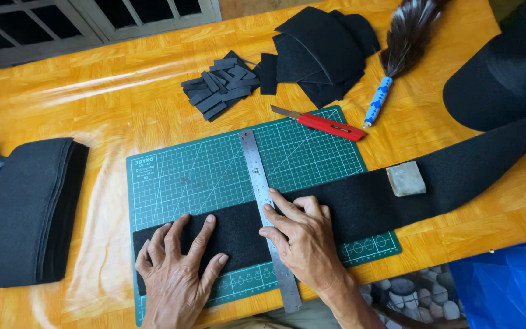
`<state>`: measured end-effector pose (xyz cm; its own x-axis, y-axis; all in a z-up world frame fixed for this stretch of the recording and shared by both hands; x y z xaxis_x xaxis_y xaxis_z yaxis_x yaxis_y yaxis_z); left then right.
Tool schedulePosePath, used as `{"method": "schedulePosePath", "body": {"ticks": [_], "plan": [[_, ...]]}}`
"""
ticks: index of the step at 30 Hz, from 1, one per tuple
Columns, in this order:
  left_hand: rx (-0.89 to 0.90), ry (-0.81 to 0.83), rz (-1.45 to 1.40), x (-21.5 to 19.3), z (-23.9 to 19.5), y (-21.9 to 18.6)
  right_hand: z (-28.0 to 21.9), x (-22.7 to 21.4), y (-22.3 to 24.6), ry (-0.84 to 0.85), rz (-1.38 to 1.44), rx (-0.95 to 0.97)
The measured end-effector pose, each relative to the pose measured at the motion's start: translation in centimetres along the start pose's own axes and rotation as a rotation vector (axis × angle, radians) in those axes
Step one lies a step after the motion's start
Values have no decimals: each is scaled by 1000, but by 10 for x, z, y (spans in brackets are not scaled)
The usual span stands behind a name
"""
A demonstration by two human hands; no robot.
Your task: The person measures and cuts a strip of black fabric on a green cutting mat using a metal ruler and a red utility knife. They repeatedly align the ruler and make cuts to create smaller rectangular pieces.
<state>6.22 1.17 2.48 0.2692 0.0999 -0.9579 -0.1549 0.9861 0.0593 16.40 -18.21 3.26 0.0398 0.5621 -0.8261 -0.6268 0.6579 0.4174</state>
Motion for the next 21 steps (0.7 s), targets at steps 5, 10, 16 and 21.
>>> {"method": "schedulePosePath", "body": {"ticks": [5,10,16,21], "plan": [[2,25,-12,1,0,1,1,-2,1,21,-21,-9],[-3,45,-43,-2,1,1,3,-7,3,122,-26,12],[6,63,-32,-2,1,0,5,-11,4,303,-11,-47],[22,43,-55,-6,2,-1,4,-4,-1,532,-29,-114]]}}
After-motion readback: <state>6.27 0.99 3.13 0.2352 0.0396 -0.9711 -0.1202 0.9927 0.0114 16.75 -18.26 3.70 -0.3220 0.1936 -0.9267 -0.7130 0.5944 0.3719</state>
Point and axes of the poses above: each hand's wrist, its own z-axis towards the middle knuckle, its own x-axis out of the palm, y = z × x, the point moved 7 cm from there along z, towards the middle knuckle, and after that the axes turned 3 degrees about y, right-handed, at the moved point
